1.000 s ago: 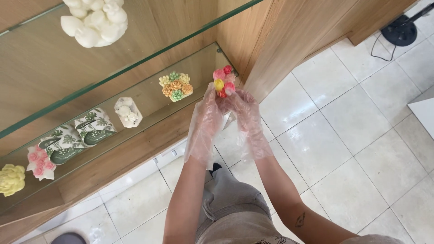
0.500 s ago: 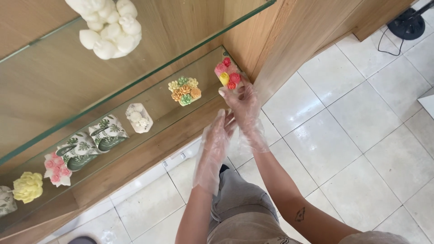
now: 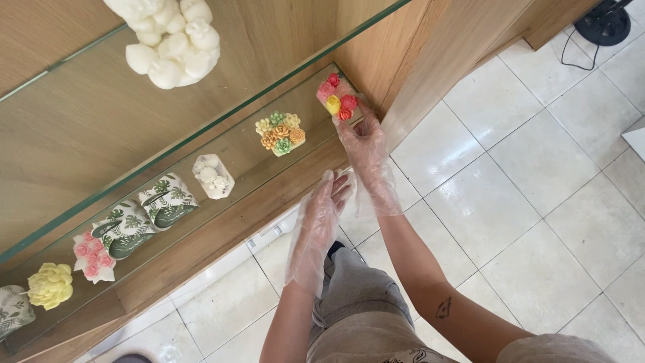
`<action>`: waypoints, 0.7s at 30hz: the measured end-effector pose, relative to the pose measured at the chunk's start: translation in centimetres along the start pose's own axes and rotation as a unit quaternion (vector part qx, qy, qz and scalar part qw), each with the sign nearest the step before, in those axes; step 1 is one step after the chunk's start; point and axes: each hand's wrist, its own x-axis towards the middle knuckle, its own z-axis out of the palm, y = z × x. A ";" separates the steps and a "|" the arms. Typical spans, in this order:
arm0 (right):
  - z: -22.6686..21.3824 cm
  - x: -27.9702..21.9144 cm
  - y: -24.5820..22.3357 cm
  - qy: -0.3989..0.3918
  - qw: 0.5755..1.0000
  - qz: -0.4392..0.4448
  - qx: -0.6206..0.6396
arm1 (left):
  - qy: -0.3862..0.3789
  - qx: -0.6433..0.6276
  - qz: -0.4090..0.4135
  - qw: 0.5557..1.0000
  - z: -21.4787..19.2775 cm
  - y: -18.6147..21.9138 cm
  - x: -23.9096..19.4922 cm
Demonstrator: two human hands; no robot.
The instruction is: The recorder packages handmade candles into small boxes and organizes them on a display shelf.
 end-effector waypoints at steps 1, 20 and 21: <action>0.1 0.1 0.4 -0.001 1.000 -0.001 -0.001 | 0.000 -0.001 0.000 1.000 0.0 0.1 -0.1; 1.2 -0.1 0.1 0.011 1.000 -0.022 0.005 | 0.016 -0.014 0.001 1.000 -0.6 1.9 -2.0; 1.3 -0.1 0.3 0.008 1.000 -0.021 -0.003 | 0.020 -0.010 -0.003 1.000 -0.7 1.9 -2.1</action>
